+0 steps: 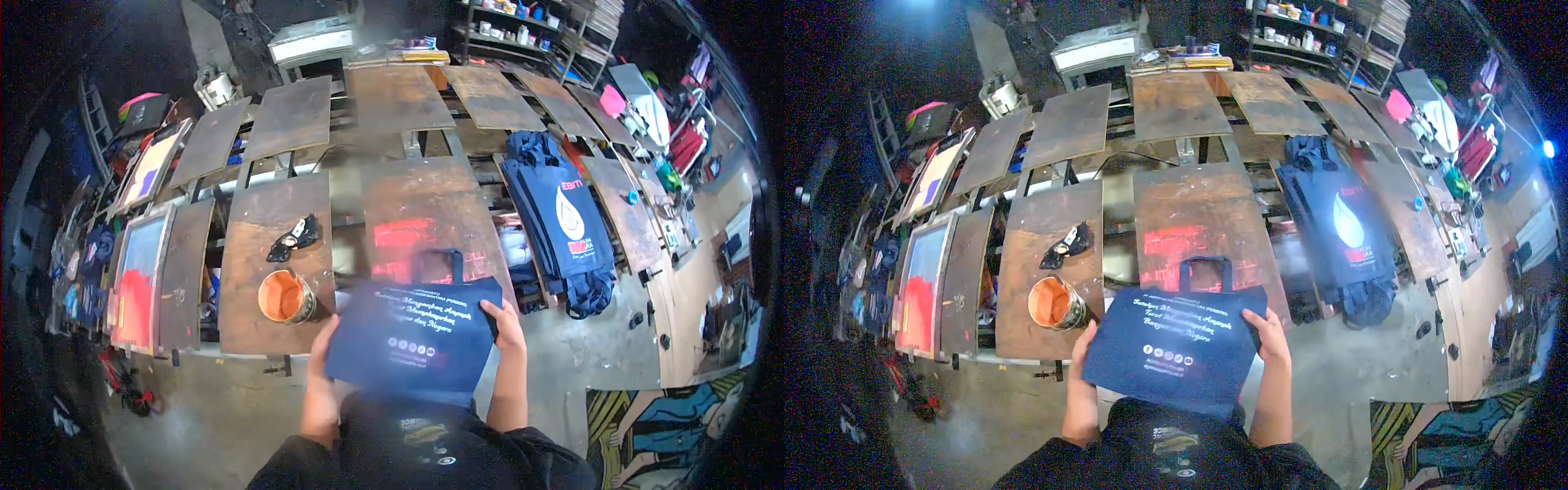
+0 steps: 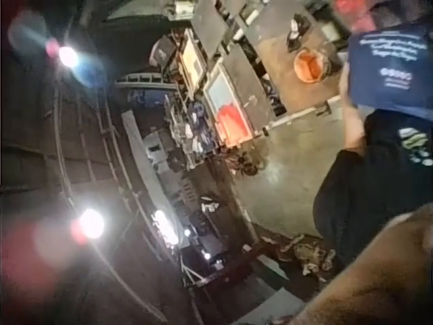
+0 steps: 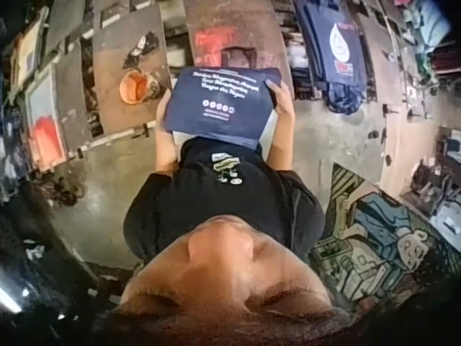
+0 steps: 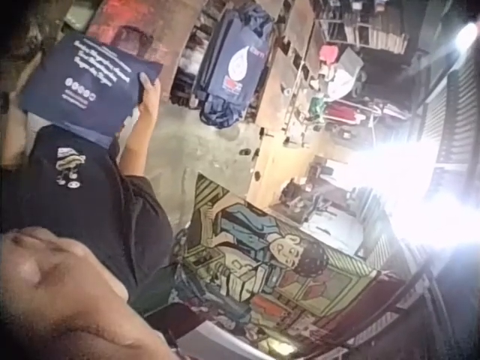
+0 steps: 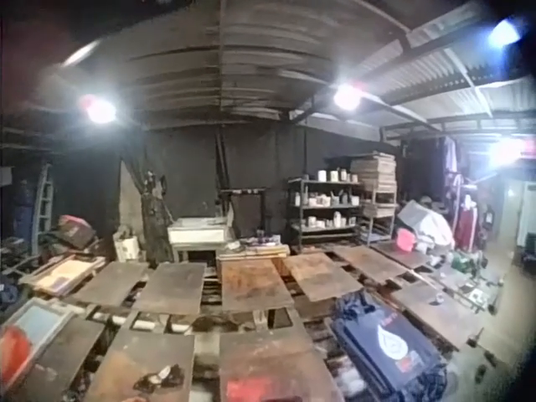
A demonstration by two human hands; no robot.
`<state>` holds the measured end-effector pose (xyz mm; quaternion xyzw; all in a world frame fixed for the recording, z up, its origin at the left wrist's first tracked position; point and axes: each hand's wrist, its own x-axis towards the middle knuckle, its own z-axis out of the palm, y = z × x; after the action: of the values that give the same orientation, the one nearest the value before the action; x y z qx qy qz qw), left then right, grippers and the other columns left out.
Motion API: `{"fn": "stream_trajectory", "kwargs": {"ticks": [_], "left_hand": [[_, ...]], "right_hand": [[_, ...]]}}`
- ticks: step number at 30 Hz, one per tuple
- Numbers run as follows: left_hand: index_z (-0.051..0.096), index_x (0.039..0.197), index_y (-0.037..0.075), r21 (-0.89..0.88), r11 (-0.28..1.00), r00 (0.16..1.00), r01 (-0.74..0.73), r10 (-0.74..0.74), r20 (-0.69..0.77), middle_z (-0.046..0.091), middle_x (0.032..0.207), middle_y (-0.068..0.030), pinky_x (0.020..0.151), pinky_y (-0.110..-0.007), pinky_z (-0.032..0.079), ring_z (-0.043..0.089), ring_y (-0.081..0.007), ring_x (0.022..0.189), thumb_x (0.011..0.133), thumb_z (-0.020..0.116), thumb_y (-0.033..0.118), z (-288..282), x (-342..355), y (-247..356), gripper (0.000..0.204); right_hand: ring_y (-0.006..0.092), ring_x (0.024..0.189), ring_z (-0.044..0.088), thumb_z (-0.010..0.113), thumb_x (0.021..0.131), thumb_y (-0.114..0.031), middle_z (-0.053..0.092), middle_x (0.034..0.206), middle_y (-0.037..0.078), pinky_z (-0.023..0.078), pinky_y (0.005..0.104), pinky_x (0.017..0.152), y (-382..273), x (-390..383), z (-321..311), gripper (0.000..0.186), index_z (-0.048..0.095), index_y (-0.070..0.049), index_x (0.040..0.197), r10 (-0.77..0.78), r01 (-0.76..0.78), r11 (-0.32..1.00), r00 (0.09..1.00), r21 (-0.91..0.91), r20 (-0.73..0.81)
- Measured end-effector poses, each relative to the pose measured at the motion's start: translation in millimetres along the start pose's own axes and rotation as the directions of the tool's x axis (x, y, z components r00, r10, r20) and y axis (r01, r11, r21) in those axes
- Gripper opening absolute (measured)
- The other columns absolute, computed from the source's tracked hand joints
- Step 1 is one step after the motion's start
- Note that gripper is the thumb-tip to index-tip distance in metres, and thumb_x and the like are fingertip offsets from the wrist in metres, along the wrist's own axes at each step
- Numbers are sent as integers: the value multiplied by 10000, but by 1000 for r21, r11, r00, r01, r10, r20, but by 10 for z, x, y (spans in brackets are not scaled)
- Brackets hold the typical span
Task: Organizing apparel and applying ink to a screen at a printing station.
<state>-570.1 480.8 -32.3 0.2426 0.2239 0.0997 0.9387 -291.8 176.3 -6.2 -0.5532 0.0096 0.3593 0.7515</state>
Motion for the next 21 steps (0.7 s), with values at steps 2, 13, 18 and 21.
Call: {"fn": "stream_trajectory", "kwargs": {"ticks": [2,13,18,21], "left_hand": [[431,1582,5,55,998,1000,2,-1,-23,550,1533,-112,1104,-354,496,614,-227,1305,1040,636,196,-150,-73,21,610],[511,1512,30,593,742,947,-313,291,135,647,1380,-46,1089,-340,468,601,-179,1249,878,729,17,715,422,420,671],[629,1365,5,540,689,861,-484,485,152,719,1261,-63,1006,-339,525,680,-175,1107,906,724,-19,1090,965,589,470],[631,1339,-23,464,730,862,-501,471,189,729,1265,-92,1026,-380,538,701,-210,1117,883,742,-14,931,1319,565,469]], "right_hand": [[183,945,723,744,937,-65,737,1104,84,596,342,856,64,-38,32,383,636,2,1299,26,-23,996,999,87,-30],[207,1273,610,695,858,-21,629,1398,90,485,357,1094,-813,601,523,697,491,-26,1524,-414,387,910,863,149,290],[211,1322,599,702,959,-184,594,1483,103,473,371,1114,-1361,1244,515,710,409,11,1575,-538,451,841,756,300,372],[194,1299,611,718,998,-320,611,1457,105,493,369,1085,-1092,1611,253,718,417,5,1562,-464,367,885,748,287,475]]}}
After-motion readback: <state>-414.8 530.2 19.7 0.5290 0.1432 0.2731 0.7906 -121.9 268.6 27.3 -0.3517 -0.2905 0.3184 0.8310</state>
